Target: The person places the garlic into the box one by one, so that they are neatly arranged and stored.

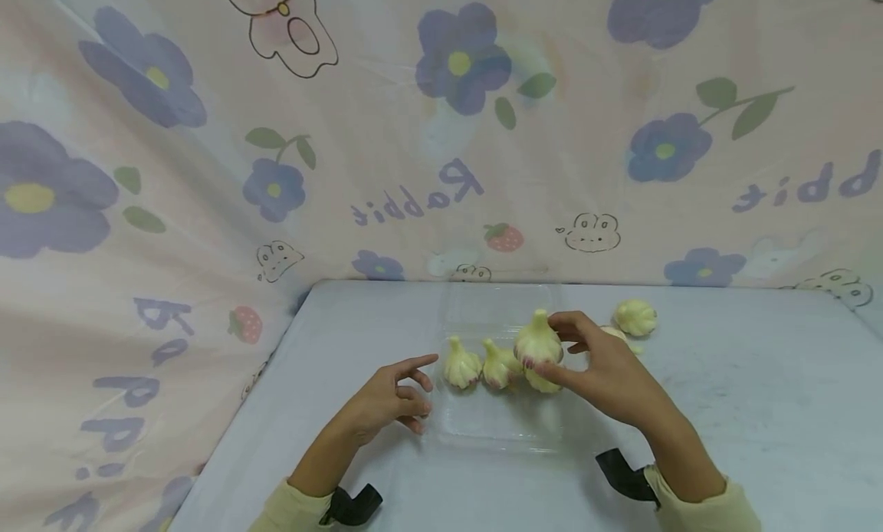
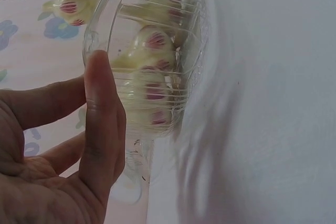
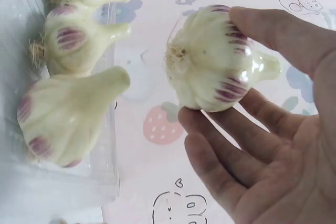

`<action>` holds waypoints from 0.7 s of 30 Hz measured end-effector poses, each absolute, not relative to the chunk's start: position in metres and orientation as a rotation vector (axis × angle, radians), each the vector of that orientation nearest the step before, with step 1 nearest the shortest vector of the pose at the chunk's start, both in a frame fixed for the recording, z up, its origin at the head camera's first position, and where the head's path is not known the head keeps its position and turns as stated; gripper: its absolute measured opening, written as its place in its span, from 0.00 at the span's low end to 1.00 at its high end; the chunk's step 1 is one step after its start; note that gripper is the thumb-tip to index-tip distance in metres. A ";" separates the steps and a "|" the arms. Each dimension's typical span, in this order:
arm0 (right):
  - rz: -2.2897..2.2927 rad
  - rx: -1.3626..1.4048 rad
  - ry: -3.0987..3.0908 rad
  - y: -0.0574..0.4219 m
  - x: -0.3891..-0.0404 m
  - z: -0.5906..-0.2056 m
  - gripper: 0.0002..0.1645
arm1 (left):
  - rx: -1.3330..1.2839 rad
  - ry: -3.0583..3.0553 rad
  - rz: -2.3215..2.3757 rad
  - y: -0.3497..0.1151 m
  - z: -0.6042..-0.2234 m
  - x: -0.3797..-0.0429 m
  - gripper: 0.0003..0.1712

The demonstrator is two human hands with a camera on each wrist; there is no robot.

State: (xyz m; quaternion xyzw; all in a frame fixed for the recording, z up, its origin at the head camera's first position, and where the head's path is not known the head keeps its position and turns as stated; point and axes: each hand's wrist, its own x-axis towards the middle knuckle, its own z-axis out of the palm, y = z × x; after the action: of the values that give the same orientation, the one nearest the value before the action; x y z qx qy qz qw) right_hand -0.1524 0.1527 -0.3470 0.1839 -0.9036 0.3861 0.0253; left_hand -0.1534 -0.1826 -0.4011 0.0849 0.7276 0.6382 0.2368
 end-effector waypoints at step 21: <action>1.266 0.639 -2.776 0.127 -0.151 -0.362 0.35 | 0.219 2.013 1.736 -0.182 -0.401 -0.155 0.43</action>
State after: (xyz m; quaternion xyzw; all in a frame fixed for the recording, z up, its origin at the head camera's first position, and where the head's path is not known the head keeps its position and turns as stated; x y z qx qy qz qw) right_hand -0.1510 0.1267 -0.3619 0.2051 -0.8904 0.4062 0.0122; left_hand -0.1547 -0.1823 -0.4013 0.0799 0.7335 0.6328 0.2349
